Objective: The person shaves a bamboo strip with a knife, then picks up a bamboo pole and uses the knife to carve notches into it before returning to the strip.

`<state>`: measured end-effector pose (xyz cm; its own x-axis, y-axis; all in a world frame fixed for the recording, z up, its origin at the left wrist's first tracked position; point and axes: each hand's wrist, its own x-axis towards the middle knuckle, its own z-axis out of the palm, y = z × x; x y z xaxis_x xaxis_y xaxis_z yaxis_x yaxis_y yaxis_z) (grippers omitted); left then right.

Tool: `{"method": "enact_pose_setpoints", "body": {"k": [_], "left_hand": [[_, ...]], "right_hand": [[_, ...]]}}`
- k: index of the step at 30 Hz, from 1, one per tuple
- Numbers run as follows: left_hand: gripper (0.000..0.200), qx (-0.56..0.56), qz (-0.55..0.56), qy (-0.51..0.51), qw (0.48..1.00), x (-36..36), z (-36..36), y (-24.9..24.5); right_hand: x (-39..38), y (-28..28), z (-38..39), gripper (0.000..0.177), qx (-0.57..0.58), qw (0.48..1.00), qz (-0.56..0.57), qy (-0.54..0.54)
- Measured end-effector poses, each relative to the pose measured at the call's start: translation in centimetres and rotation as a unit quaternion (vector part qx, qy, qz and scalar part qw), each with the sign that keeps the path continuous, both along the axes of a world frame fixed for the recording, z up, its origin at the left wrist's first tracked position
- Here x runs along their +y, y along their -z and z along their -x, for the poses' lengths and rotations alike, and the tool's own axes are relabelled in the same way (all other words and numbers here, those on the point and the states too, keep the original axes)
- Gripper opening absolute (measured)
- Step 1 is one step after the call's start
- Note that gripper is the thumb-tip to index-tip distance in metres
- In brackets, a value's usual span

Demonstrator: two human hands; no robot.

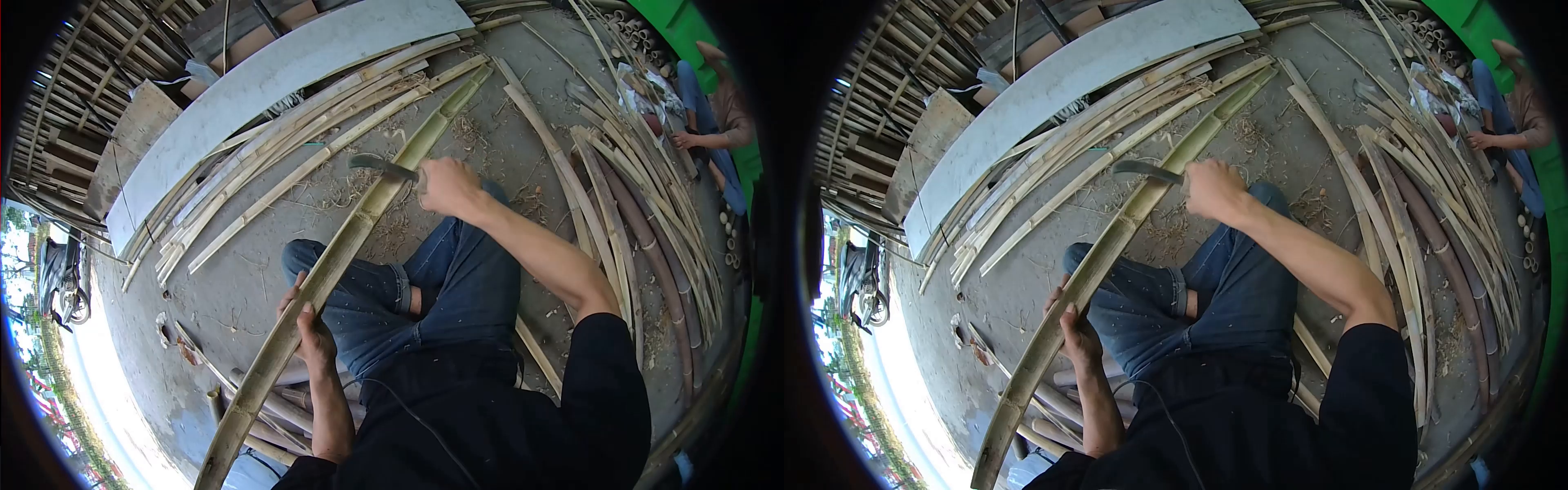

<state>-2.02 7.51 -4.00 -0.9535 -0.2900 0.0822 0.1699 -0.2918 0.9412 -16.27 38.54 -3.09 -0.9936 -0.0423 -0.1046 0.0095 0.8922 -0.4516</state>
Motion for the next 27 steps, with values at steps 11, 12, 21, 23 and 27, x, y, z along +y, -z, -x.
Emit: {"method": "enact_pose_setpoints", "body": {"k": [11,12,21,23,27], "left_hand": [[0.032,0.099,0.076,0.062,0.99,-1.2,-2.6,-2.6],[0.032,0.102,0.09,0.074,0.988,-1.5,-2.3,-2.9],[0.028,0.066,0.191,0.146,0.969,-6.0,0.7,-3.5],[0.014,0.118,0.19,0.195,0.955,-6.7,1.5,-3.1],[0.024,0.06,0.18,0.133,0.973,-6.4,1.1,-2.3]], "right_hand": [[24.6,6.0,8.9,0.041,-0.139,0.913,-0.202,0.327],[24.8,6.0,9.1,0.041,-0.136,0.914,-0.208,0.322],[10.5,0.2,1.1,0.036,0.052,0.991,0.067,0.104],[6.5,-1.9,-1.4,0.035,0.062,0.989,0.121,0.059],[-1.6,-4.3,-6.4,0.036,0.047,0.982,0.179,-0.047]]}}
